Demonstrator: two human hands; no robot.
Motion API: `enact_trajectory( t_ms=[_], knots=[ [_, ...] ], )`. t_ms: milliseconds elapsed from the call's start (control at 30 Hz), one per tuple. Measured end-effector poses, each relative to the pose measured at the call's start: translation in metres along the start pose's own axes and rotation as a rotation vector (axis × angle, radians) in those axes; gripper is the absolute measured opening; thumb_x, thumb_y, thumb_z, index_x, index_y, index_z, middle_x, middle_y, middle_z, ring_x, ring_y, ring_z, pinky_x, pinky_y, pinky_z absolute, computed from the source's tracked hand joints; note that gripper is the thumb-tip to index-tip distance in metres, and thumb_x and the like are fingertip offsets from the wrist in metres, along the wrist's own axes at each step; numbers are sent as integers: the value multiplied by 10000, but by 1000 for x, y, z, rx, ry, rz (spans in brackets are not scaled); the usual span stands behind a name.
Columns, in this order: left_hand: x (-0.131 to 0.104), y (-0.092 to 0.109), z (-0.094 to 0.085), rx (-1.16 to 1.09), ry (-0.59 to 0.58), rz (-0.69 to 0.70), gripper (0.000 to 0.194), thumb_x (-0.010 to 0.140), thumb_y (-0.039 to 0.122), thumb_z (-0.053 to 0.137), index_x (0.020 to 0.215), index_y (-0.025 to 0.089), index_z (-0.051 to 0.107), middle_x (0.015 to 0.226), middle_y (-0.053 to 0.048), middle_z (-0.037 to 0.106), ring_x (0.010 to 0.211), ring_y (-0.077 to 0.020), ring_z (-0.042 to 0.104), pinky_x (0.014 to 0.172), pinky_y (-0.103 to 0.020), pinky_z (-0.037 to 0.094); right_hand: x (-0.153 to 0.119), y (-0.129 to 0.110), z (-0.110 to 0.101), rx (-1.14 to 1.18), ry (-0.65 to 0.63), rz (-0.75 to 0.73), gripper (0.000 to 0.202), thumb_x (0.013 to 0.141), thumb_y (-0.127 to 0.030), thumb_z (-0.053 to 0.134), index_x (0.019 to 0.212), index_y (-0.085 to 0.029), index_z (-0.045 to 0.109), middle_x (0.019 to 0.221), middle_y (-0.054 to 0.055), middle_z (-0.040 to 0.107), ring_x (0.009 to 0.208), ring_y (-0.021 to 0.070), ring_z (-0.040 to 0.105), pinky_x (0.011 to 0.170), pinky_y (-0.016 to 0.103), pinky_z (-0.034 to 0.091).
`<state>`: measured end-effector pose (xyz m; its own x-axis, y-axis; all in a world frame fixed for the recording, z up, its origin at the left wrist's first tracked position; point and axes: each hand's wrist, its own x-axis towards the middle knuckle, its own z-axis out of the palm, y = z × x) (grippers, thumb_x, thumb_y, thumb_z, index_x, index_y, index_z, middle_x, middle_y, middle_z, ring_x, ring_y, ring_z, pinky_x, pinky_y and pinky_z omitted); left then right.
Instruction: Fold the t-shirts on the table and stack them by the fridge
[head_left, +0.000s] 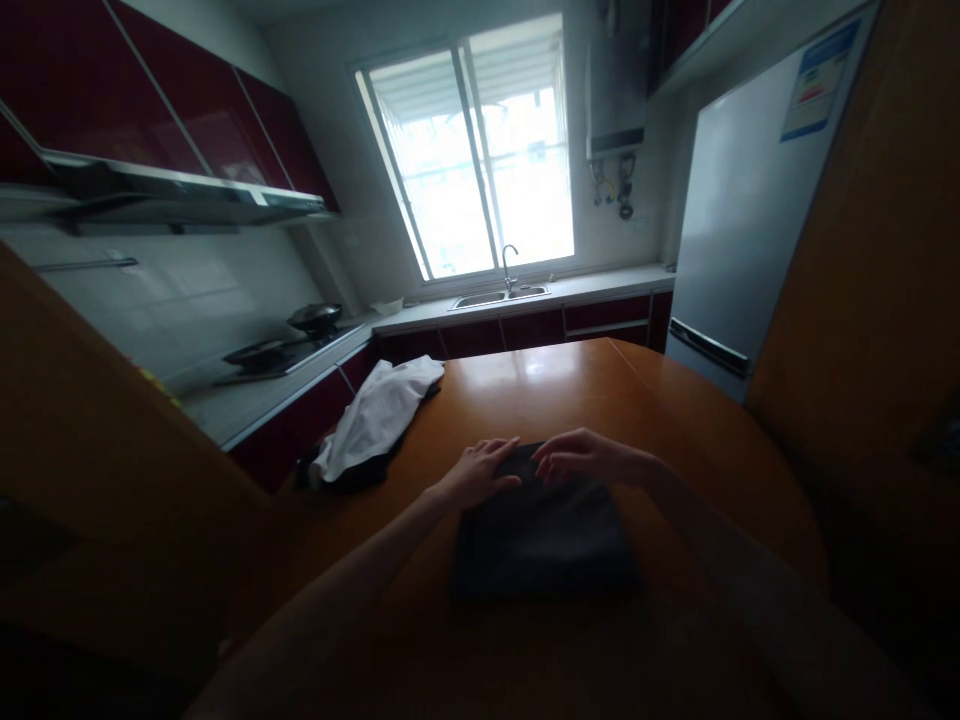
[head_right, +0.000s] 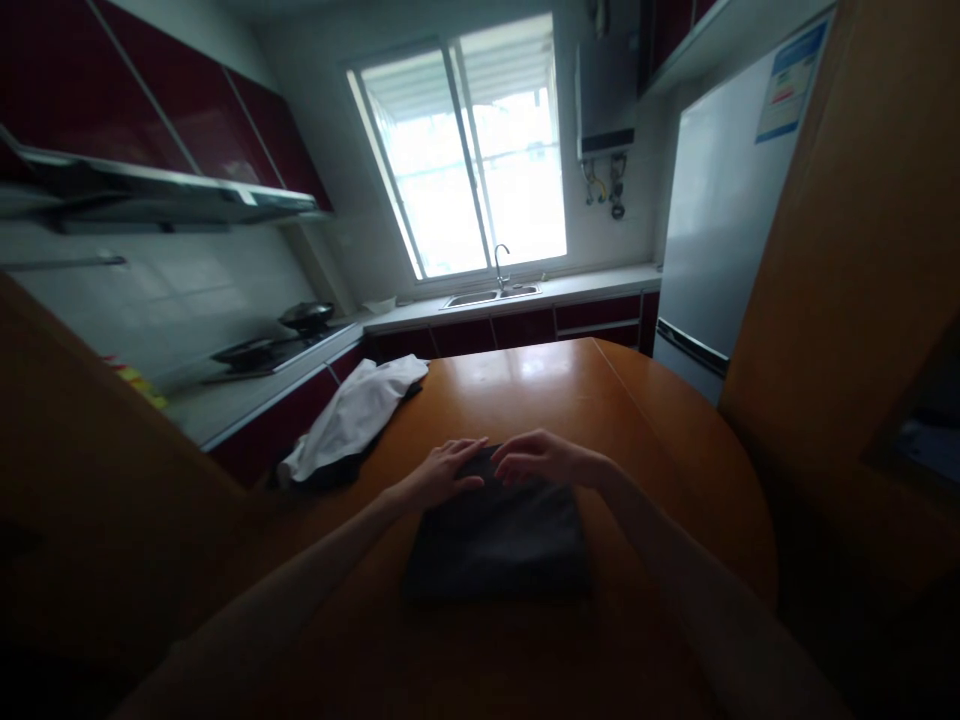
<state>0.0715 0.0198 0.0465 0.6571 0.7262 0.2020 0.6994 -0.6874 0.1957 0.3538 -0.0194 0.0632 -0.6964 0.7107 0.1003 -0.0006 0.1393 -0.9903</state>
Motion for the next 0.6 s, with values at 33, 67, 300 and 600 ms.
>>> enact_trajectory(
  t_ms=[33, 67, 300, 600],
  knots=[
    [-1, 6, 3, 53, -59, 13, 616, 877, 544, 684, 1425, 302, 540, 1367, -83, 596, 1271, -316, 529, 1093, -475, 403, -1, 3, -14, 15, 169, -18, 463, 850, -531, 720, 1128, -161, 717, 1023, 93, 756, 866, 180, 713, 766, 293, 545],
    [-2, 11, 6, 90, -101, 20, 593, 867, 542, 702, 1395, 308, 567, 1321, -77, 611, 1235, -312, 544, 1083, -472, 405, -2, 8, -29, 39, 325, -22, 401, 850, -490, 724, 1075, -158, 721, 996, 91, 757, 828, 171, 711, 731, 280, 542],
    [11, 16, -2, 150, -207, -81, 856, 768, 549, 794, 1499, 279, 439, 1364, -127, 526, 1278, -364, 480, 1064, -481, 413, -13, 45, -92, 189, 1124, 217, 158, 896, -119, 526, 848, -150, 673, 804, 71, 729, 574, 85, 630, 491, 169, 449],
    [17, 42, -3, -292, -360, -283, 614, 660, 418, 853, 1205, 225, 648, 1043, -43, 712, 947, -265, 667, 806, -322, 522, -23, 63, -111, 233, 1218, 258, 160, 889, -91, 521, 827, -154, 654, 728, 36, 696, 525, 72, 606, 467, 155, 458]
  ],
)
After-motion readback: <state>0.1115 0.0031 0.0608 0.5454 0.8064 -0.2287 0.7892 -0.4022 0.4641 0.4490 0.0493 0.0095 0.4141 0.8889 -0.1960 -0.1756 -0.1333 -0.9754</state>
